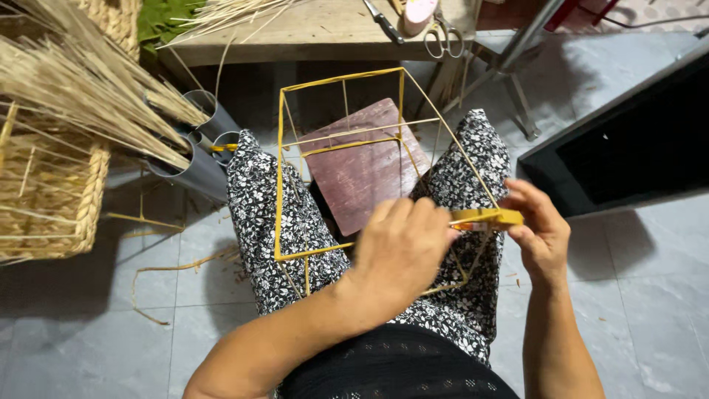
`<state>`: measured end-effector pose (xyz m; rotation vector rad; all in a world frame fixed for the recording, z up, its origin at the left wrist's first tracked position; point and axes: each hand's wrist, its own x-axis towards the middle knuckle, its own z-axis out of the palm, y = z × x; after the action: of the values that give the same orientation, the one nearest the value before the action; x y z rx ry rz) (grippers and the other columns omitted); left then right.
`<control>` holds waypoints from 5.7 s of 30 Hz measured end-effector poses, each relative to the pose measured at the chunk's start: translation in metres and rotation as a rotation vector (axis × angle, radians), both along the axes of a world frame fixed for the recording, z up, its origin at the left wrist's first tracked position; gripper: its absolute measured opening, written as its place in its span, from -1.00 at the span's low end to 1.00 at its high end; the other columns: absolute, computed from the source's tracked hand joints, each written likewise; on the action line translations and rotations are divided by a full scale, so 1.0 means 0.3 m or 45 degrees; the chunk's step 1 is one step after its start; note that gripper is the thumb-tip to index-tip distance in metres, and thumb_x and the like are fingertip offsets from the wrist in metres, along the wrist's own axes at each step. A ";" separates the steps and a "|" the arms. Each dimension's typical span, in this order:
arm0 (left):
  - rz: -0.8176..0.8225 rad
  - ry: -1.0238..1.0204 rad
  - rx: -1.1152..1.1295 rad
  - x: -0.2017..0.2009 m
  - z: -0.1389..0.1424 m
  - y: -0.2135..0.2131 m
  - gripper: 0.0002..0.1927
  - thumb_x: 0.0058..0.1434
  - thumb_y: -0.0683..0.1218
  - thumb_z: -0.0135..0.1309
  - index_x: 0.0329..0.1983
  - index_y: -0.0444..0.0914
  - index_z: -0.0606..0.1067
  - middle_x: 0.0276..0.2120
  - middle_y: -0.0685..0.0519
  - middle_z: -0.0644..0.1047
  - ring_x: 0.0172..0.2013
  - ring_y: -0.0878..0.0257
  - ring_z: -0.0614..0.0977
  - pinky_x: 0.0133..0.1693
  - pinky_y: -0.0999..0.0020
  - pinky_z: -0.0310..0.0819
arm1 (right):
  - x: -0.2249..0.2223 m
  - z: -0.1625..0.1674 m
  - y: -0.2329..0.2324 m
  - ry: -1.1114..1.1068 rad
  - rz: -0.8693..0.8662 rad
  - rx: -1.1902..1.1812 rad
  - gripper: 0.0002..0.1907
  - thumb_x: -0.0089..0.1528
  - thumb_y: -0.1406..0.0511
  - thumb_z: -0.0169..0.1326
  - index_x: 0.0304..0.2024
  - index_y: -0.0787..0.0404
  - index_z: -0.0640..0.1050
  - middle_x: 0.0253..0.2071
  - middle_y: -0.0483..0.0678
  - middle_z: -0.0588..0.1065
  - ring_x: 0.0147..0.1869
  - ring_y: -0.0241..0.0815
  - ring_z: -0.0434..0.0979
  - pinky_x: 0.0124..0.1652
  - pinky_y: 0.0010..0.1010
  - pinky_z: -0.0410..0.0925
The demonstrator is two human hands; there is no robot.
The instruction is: The person sits on the floor with a bamboo basket frame across their lap and wraps yellow tape around the frame's edges, pressing the tape in place section by section. They use scissors to cut the tape and continue wrapping other sides of the frame.
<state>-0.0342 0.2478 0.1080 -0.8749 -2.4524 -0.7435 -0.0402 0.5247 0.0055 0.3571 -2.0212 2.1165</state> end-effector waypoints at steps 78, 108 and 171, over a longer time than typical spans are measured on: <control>-0.089 -0.425 0.927 -0.075 -0.542 -0.897 -0.86 0.34 -0.25 0.19 -0.06 -0.36 0.57 -0.06 -0.08 0.61 0.22 -0.01 0.58 0.39 0.12 0.38 | -0.078 0.211 -0.798 0.824 0.197 0.832 -0.68 0.19 0.14 0.25 -0.13 0.08 0.43 0.00 -0.06 0.51 0.27 -0.02 0.55 0.27 0.01 0.30; 0.205 -0.648 0.922 0.073 -0.322 -0.782 -0.93 0.35 -0.22 0.19 -0.12 -0.30 0.57 -0.11 0.04 0.56 0.26 0.09 0.52 0.39 0.15 0.30 | -0.128 0.526 0.164 0.177 -0.093 1.361 -0.67 0.20 0.20 0.37 -0.06 0.22 0.65 -0.24 -0.16 0.63 -0.28 -0.52 0.51 0.04 -0.53 0.14; 0.251 -0.303 -0.071 -0.120 -0.102 -0.323 -0.85 0.34 -0.08 0.15 -0.06 -0.15 0.58 -0.29 -0.01 0.59 -0.24 -0.01 0.65 -0.19 0.07 0.48 | -0.263 0.003 -0.004 0.437 -0.438 0.777 -0.88 0.38 0.38 0.33 -0.08 0.22 0.62 -0.06 -0.03 0.43 0.03 -0.18 0.46 0.03 -0.43 0.37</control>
<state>-0.0703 0.1510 0.0773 -0.5801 -2.7308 -0.7479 -0.1190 0.5236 0.0065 0.3884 -2.2640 1.1263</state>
